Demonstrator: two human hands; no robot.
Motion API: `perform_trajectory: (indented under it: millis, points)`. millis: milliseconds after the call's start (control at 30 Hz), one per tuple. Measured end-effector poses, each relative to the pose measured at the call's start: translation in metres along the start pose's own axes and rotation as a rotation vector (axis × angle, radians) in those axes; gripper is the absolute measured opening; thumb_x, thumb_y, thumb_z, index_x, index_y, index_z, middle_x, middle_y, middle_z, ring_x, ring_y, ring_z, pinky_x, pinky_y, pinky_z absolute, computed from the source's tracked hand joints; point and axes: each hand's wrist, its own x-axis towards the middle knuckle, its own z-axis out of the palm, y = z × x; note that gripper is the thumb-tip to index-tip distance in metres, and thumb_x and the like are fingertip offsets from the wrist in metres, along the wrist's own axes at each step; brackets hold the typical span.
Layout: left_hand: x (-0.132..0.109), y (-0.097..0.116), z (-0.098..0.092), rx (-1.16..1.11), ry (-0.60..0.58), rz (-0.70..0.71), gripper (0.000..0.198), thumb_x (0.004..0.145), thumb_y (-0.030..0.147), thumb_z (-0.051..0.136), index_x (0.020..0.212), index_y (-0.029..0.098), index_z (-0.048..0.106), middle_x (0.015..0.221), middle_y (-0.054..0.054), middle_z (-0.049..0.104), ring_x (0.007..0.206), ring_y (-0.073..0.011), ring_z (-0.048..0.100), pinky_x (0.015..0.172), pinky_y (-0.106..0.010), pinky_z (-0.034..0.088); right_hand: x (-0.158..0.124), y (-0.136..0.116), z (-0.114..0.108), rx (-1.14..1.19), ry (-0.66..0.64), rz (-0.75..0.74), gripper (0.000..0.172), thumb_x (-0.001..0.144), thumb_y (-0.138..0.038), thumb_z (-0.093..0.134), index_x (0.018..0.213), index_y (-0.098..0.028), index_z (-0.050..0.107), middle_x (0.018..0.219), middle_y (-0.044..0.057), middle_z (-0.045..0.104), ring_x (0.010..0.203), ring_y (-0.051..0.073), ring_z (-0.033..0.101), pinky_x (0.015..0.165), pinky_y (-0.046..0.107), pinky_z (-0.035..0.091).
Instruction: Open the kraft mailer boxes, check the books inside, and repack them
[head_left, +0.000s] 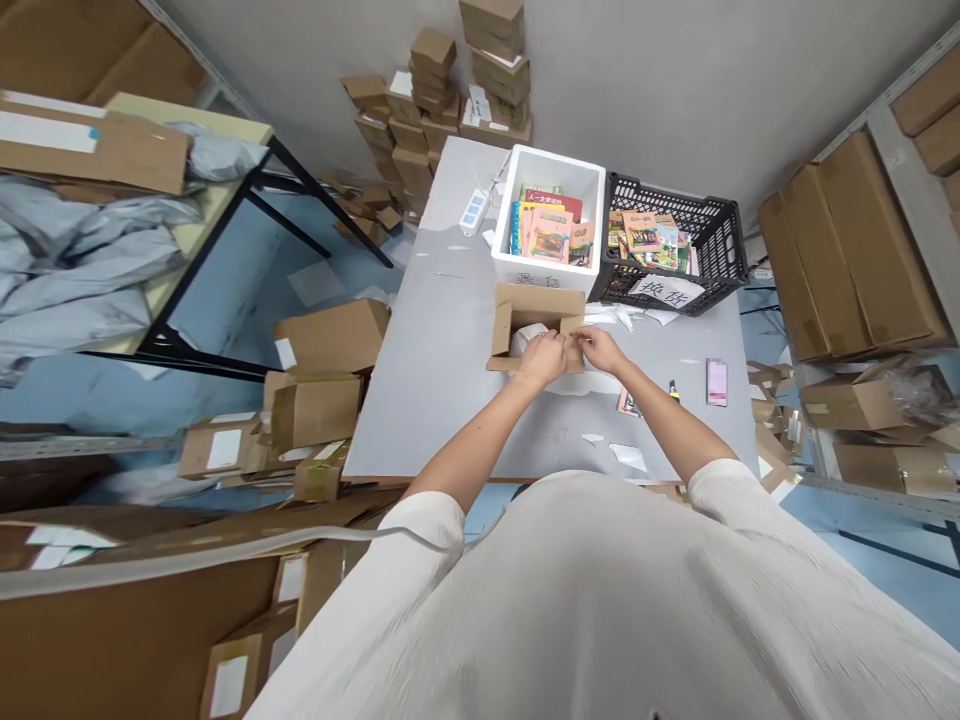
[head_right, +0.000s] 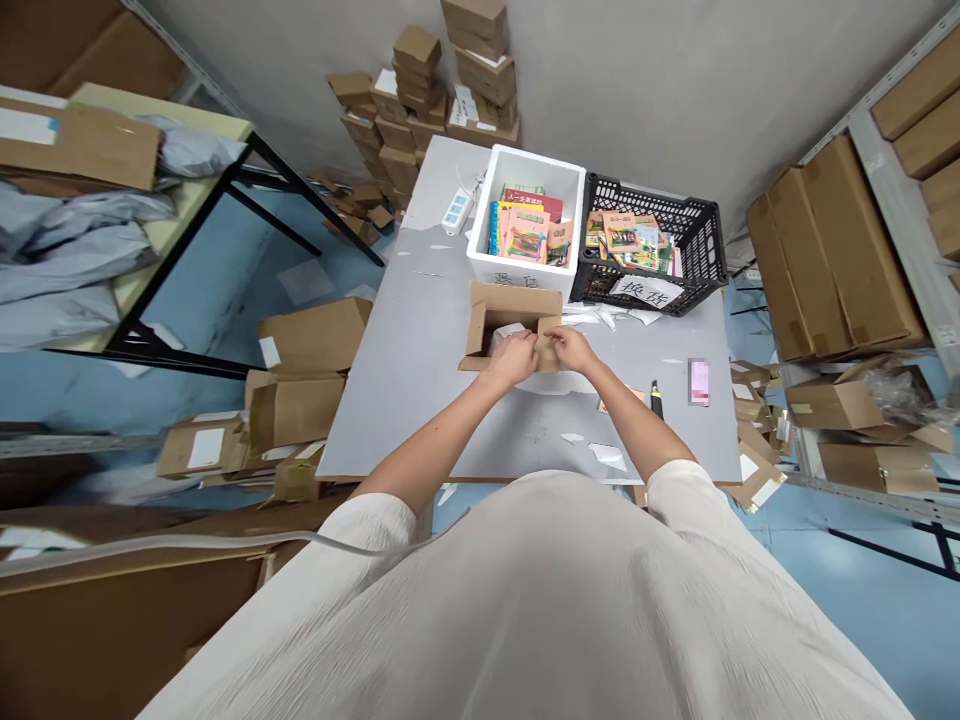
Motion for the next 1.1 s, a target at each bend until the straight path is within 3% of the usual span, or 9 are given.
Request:
perform_trajectory:
  millis: [133, 267, 400, 533, 700, 833, 933, 1100]
  points:
    - [0.007, 0.031, 0.004, -0.014, 0.044, 0.131, 0.038, 0.104, 0.013, 0.053, 0.135, 0.015, 0.077, 0.134, -0.018, 0.076, 0.128, -0.0344, 0.071, 0.115, -0.048, 0.054, -0.020, 0.029, -0.026, 0.048, 0.111, 0.047, 0.041, 0.097, -0.015, 0.056, 0.126, -0.022, 0.085, 0.139, 0.009, 0.082, 0.130, 0.027, 0.075, 0.121, 0.046, 0.058]
    - [0.011, 0.070, 0.020, -0.042, 0.048, 0.276, 0.043, 0.104, 0.011, 0.051, 0.139, 0.018, 0.076, 0.138, -0.015, 0.075, 0.132, -0.0323, 0.070, 0.118, -0.048, 0.052, -0.058, 0.064, -0.049, 0.061, 0.170, 0.155, 0.038, 0.096, -0.016, 0.058, 0.122, -0.022, 0.086, 0.136, 0.009, 0.083, 0.127, 0.025, 0.077, 0.123, 0.045, 0.057]
    - [0.012, 0.107, 0.053, -0.074, -0.088, 0.328, 0.046, 0.104, 0.012, 0.050, 0.142, 0.020, 0.075, 0.139, -0.014, 0.076, 0.133, -0.0319, 0.070, 0.119, -0.047, 0.052, -0.107, 0.096, -0.062, 0.039, 0.128, 0.316, 0.041, 0.095, -0.014, 0.058, 0.123, -0.020, 0.086, 0.135, 0.011, 0.084, 0.124, 0.025, 0.078, 0.123, 0.046, 0.056]
    - [0.008, 0.130, 0.095, -0.095, -0.306, 0.279, 0.044, 0.103, 0.016, 0.055, 0.142, 0.021, 0.074, 0.145, -0.014, 0.074, 0.136, -0.0315, 0.070, 0.121, -0.044, 0.051, -0.155, 0.123, -0.059, 0.051, 0.081, 0.494, 0.040, 0.093, -0.012, 0.059, 0.121, -0.019, 0.087, 0.132, 0.011, 0.085, 0.122, 0.026, 0.080, 0.121, 0.046, 0.058]
    - [-0.002, 0.146, 0.150, -0.102, -0.478, 0.172, 0.049, 0.102, 0.018, 0.056, 0.149, 0.021, 0.069, 0.159, -0.018, 0.068, 0.145, -0.0348, 0.066, 0.123, -0.049, 0.052, -0.204, 0.147, -0.035, 0.085, -0.013, 0.620, 0.035, 0.093, -0.012, 0.065, 0.117, -0.021, 0.088, 0.131, 0.011, 0.086, 0.128, 0.029, 0.080, 0.122, 0.048, 0.058]
    - [-0.006, 0.150, 0.185, -0.090, -0.550, 0.195, 0.073, 0.096, 0.012, 0.056, 0.169, 0.023, 0.051, 0.183, -0.018, 0.044, 0.172, -0.0349, 0.038, 0.137, -0.058, 0.035, -0.232, 0.157, -0.018, 0.035, -0.138, 0.602, 0.044, 0.096, -0.013, 0.065, 0.136, -0.020, 0.083, 0.154, 0.013, 0.076, 0.148, 0.030, 0.070, 0.131, 0.045, 0.050]
    - [-0.009, 0.146, 0.200, -0.057, -0.624, 0.189, 0.086, 0.092, 0.012, 0.059, 0.176, 0.024, 0.041, 0.186, -0.019, 0.039, 0.176, -0.0367, 0.029, 0.141, -0.066, 0.021, -0.242, 0.160, -0.012, -0.016, -0.251, 0.556, 0.057, 0.099, -0.016, 0.063, 0.156, -0.019, 0.071, 0.169, 0.014, 0.063, 0.158, 0.030, 0.060, 0.136, 0.045, 0.043]
    - [-0.025, 0.138, 0.207, 0.026, -0.645, 0.167, 0.087, 0.091, 0.012, 0.062, 0.175, 0.024, 0.042, 0.184, -0.020, 0.042, 0.177, -0.0408, 0.024, 0.140, -0.073, 0.005, -0.231, 0.165, -0.008, -0.169, -0.381, 0.517, 0.073, 0.102, -0.025, 0.064, 0.174, -0.021, 0.051, 0.188, 0.016, 0.036, 0.175, 0.039, 0.030, 0.139, 0.064, 0.030]
